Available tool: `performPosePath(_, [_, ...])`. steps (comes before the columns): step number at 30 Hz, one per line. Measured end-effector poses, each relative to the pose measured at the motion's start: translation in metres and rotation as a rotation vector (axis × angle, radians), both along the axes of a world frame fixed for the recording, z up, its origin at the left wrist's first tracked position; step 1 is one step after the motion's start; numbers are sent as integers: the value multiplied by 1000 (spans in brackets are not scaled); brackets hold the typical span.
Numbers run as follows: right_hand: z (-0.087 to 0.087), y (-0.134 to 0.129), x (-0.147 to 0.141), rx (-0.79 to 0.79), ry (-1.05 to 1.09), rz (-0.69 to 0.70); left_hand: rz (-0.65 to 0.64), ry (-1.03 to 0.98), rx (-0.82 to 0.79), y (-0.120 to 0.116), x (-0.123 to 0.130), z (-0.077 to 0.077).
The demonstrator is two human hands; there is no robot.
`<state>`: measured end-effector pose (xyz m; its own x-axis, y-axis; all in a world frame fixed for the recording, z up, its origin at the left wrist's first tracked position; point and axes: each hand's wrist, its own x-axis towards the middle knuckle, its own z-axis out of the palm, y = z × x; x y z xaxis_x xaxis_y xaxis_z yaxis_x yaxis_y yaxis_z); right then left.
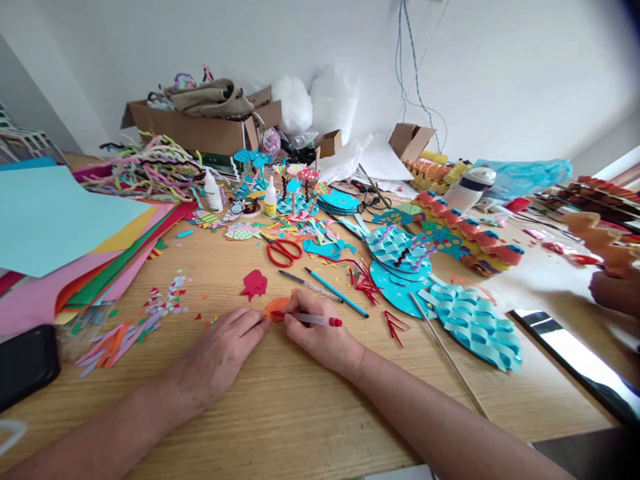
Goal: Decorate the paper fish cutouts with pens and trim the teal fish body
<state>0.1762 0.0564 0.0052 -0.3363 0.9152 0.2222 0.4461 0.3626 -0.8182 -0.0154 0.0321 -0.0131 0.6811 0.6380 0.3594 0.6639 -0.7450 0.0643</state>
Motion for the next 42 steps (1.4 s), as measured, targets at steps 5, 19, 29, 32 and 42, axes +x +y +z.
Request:
performPosePath(5, [0,1,0,19,-9,-9,-7,3,-1,0,0,0])
performPosePath(19, [0,-1,0,-21,-5,-14,-3,-20,-8,0,1,1])
performPosePath(29, [1,-1,0,-37,-6,-29,4,-39,-58,1,0,-1])
performPosePath(32, [1,-1,0,-32,-6,-24,2,-33,-44,1,0,-1])
performPosePath(42, [-1,0,1,-35,8,-9,-3,5,0,-1,0,1])
